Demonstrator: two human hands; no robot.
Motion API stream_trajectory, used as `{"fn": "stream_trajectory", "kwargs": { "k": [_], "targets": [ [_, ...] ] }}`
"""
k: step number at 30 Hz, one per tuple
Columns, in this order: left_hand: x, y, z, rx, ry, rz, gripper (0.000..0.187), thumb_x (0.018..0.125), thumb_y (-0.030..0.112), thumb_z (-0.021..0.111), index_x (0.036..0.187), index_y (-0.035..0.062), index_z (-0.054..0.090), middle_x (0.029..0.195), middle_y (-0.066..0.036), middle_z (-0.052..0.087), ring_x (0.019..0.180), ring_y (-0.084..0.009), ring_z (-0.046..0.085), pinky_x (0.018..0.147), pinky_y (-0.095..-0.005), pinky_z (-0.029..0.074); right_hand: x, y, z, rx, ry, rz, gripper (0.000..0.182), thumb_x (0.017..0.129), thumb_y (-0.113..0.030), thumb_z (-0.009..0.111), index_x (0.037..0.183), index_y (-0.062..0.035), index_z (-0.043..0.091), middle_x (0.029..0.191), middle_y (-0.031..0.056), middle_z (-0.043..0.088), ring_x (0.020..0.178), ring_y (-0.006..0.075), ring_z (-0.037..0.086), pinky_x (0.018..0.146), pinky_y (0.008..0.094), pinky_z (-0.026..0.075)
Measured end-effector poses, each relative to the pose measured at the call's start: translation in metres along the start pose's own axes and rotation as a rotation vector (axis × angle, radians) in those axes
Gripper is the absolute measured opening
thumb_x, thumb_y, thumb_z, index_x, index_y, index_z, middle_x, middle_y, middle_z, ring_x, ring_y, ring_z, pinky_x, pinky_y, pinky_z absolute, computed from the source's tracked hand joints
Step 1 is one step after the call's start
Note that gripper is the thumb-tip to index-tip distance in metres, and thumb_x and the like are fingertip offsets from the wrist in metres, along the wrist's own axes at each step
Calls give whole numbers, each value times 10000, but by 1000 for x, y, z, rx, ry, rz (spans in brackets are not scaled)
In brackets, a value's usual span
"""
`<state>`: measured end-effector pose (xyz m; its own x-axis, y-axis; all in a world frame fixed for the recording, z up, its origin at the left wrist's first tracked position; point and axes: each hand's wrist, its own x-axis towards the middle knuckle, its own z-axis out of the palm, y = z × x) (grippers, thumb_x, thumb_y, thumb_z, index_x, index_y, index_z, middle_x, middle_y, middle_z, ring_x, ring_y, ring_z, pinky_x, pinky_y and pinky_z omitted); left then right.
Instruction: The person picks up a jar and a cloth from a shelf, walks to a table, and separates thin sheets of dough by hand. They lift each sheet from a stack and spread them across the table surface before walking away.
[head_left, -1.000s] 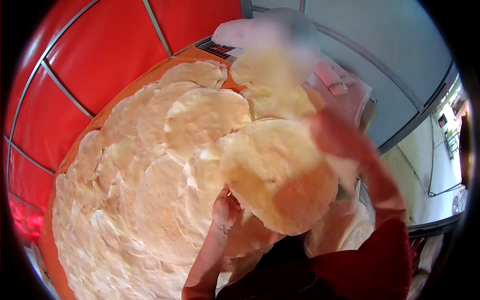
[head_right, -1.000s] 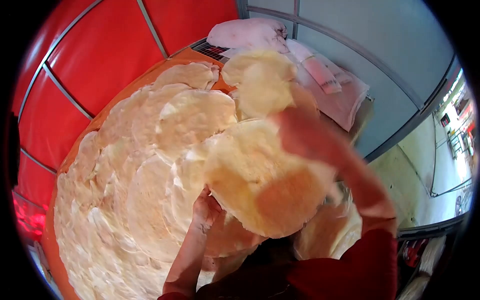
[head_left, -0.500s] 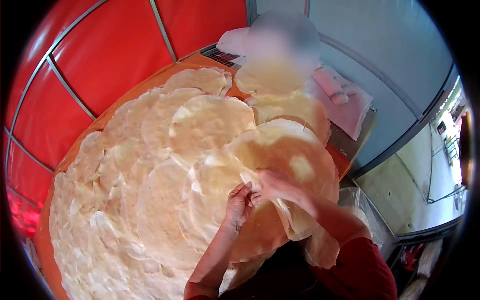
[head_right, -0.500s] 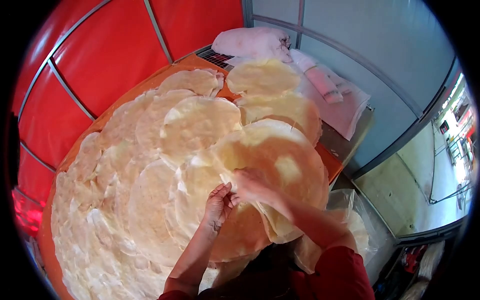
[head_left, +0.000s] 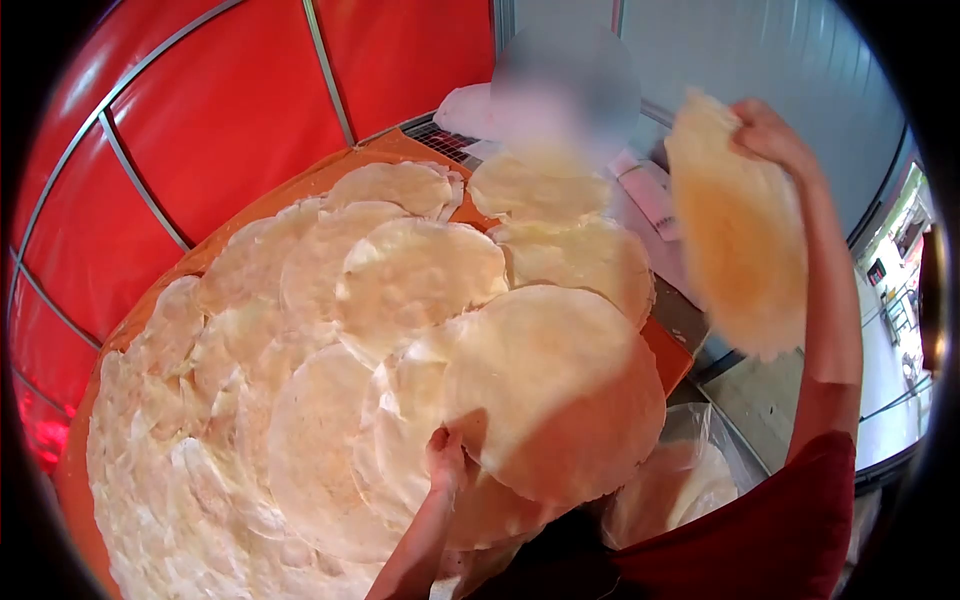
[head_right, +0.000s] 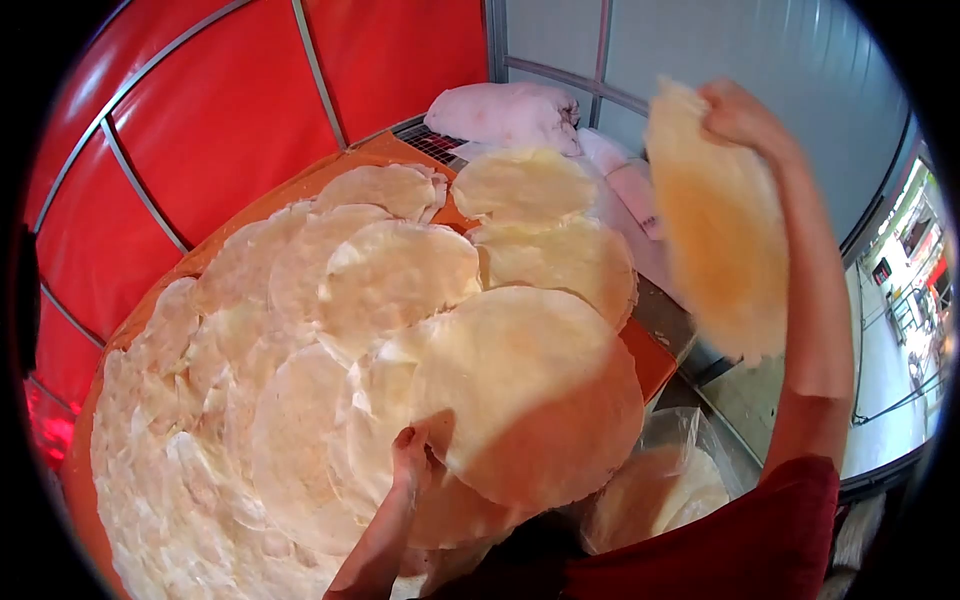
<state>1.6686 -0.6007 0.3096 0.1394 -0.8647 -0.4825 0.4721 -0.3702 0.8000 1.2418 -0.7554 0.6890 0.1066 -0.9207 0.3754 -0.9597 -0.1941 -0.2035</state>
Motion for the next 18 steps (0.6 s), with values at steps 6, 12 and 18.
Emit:
{"fn": "stream_trajectory", "kwargs": {
  "k": [6,12,18],
  "targets": [
    [-19,10,-3,34,28,82,270,797,77,539,1027,36,405,853,-85,542,706,-155,530,612,-265,451,49,-139,125,-255,40,-322,168,743,-163,466,791,-54,584,773,157,580,741,289,575,625,374,456],
    [-48,26,-23,80,-43,238,355,791,66,525,1102,47,354,863,-155,564,743,-260,586,629,-345,503,-14,-136,324,317,-171,-298,597,766,-396,525,1197,-11,377,1000,200,536,957,297,506,823,365,393],
    [-78,45,-68,242,-191,317,769,689,520,599,1202,25,312,1126,-214,469,974,-309,516,798,-409,449,-95,52,383,-204,387,561,396,773,-277,491,1084,-50,397,1039,181,465,1021,324,433,850,429,355]
  ]
}}
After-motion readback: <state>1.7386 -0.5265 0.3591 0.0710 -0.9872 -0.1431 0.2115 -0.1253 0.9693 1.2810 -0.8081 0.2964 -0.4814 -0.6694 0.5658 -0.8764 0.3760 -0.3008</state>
